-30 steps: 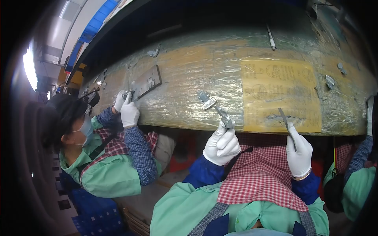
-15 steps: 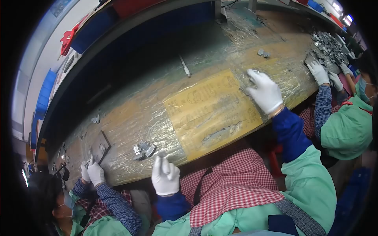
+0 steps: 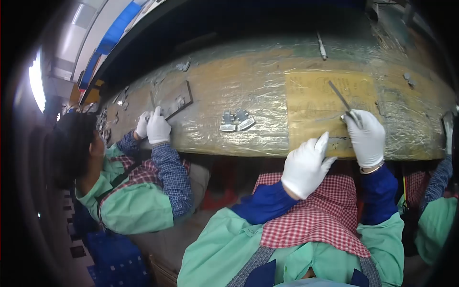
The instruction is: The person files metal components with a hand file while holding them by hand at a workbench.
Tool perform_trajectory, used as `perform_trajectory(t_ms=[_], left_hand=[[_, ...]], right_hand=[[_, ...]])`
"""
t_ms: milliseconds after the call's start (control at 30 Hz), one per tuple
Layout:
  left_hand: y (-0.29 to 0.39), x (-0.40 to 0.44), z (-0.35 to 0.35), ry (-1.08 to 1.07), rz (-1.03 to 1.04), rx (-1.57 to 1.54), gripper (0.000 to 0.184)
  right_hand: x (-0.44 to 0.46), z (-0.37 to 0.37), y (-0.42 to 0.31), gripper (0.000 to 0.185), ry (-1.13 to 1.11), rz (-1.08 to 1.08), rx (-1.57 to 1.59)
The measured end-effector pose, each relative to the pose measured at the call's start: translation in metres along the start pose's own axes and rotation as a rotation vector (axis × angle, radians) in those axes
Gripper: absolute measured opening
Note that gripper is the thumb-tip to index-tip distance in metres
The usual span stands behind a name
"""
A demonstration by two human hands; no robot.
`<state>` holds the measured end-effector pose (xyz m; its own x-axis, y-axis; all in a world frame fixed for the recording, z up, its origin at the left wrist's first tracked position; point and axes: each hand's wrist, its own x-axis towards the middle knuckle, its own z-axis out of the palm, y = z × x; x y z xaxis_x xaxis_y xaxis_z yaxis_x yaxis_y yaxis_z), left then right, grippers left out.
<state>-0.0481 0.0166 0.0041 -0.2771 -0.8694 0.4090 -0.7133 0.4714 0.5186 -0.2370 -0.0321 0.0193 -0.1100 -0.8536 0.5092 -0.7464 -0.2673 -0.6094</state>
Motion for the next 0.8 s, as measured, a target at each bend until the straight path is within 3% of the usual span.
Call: perform_trajectory(t_ms=[100,133,233,400,500,600,700,800], left_hand=[[-0.001,0.023,0.018,0.014,-0.045,0.114,0.069],[-0.002,0.034,0.02,-0.022,-0.085,0.093,0.051],[-0.01,0.05,0.036,-0.085,-0.142,0.19,0.02],[-0.019,0.05,0.033,-0.069,-0.072,0.064,0.017],[-0.02,0.047,0.026,-0.017,-0.048,-0.004,0.021],[-0.018,0.046,0.019,0.008,-0.081,-0.154,0.024],[-0.013,0.038,0.013,-0.018,-0.217,-0.258,0.028],[-0.021,0.023,0.006,0.042,-0.247,-0.371,0.025]], right_hand=[[-0.01,0.023,-0.007,0.013,-0.019,-0.007,0.061],[-0.011,0.026,-0.008,0.013,-0.031,-0.002,0.069],[-0.017,0.033,-0.006,0.012,-0.046,0.003,0.067],[-0.019,0.011,-0.009,0.017,-0.077,0.269,0.213],[-0.013,0.007,0.016,0.029,-0.008,0.162,0.243],[-0.002,0.005,0.038,0.036,-0.148,0.033,0.046],[-0.002,0.002,0.025,0.033,-0.367,0.146,0.075],[-0.015,0.008,0.001,0.027,-0.356,0.2,0.243]])
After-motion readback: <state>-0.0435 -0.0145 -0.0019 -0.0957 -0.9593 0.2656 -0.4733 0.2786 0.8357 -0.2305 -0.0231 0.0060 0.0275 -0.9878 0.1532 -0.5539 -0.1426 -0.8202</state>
